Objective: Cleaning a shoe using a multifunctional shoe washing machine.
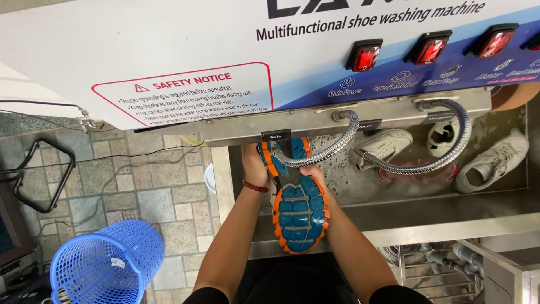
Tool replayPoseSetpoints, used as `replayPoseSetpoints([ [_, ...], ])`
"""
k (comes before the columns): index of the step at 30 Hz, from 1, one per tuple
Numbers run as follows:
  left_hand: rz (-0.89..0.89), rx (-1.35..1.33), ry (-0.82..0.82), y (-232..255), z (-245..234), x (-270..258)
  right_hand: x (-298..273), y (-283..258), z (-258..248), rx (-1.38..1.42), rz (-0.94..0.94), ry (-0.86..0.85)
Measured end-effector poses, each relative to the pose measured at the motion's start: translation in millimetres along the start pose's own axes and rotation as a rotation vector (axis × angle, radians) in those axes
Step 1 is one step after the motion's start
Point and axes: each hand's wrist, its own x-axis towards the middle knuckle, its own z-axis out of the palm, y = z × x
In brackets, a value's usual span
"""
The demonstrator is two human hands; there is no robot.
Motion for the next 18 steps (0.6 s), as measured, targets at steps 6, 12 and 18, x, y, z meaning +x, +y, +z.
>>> replayPoseSetpoints([
  [6, -0.011, -0.052, -0.013, 16.2, -9.6, 5.6, -24.0, -32.0, 108.8, 0.012, -0.034, 0.092],
  [12, -0.614, -1.172, 0.035, 39.4, -25.7, 12.8, 1.6, -9.6, 27.0, -0.132, 0.024, 0.076],
  [18, -0.692, -1.266, 0.004, 19.4, -24.8, 15.2, -13.4, -27.3, 80.2, -0.320, -0.102, 0.199],
])
